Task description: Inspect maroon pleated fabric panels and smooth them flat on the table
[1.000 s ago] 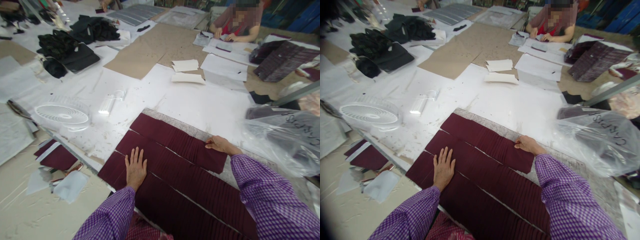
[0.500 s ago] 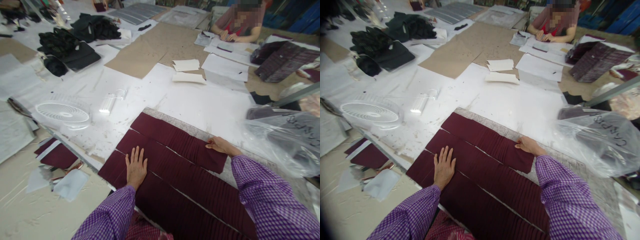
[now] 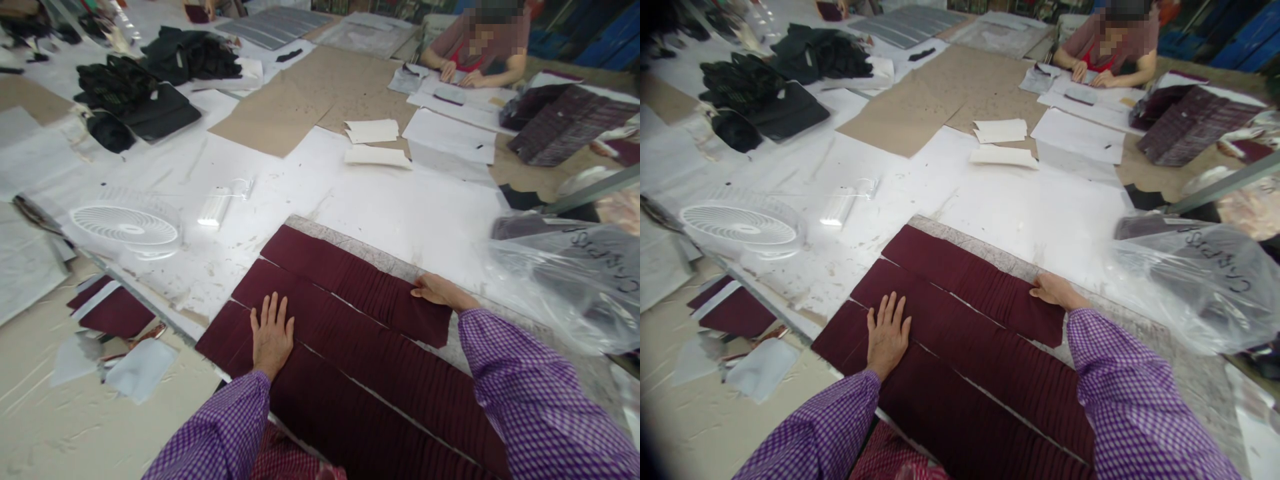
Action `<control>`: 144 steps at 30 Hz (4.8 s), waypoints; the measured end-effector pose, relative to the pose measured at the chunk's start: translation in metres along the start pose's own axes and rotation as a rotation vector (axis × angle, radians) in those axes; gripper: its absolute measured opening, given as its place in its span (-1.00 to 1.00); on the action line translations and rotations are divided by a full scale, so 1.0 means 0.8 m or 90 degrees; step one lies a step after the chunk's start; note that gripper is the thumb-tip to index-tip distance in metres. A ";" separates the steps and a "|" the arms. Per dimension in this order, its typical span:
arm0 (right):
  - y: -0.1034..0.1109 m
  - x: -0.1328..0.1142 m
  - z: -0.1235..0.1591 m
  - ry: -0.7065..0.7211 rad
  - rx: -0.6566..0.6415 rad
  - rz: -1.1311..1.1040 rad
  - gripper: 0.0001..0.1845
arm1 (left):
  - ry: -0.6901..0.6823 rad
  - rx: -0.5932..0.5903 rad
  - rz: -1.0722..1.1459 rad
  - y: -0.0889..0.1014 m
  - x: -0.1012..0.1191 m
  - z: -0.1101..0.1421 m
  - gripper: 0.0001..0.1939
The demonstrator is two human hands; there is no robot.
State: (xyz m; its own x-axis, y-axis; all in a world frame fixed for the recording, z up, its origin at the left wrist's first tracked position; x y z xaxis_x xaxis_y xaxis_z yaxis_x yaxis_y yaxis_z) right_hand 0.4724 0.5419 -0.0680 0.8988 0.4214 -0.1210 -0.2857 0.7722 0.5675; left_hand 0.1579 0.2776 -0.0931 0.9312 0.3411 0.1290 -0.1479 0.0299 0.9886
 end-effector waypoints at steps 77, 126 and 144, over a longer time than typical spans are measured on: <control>-0.013 -0.028 0.032 -0.001 0.268 0.125 -0.61 | -0.001 -0.007 -0.014 -0.001 0.000 -0.001 -0.48; -0.035 0.065 0.001 0.136 0.069 -0.124 -0.67 | 0.002 -0.004 -0.001 0.001 0.000 -0.002 -0.49; -0.036 0.054 0.017 -0.027 0.192 0.009 -0.73 | 0.001 0.000 0.005 0.000 0.001 -0.002 -0.49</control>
State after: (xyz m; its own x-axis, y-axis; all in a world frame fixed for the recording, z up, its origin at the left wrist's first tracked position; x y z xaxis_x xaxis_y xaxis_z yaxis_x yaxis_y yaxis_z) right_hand 0.5243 0.5315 -0.0788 0.9105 0.4057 -0.0807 -0.1923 0.5879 0.7858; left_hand 0.1580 0.2790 -0.0928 0.9294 0.3431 0.1358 -0.1542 0.0268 0.9877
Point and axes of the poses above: each hand's wrist, its own z-axis away from the middle knuckle, its own y-axis out of the back of the hand, x = y × z, the point moved 3 cm from there along -z, towards the middle knuckle, and after that the axes turned 8 degrees about -x, right-handed, at the moved point
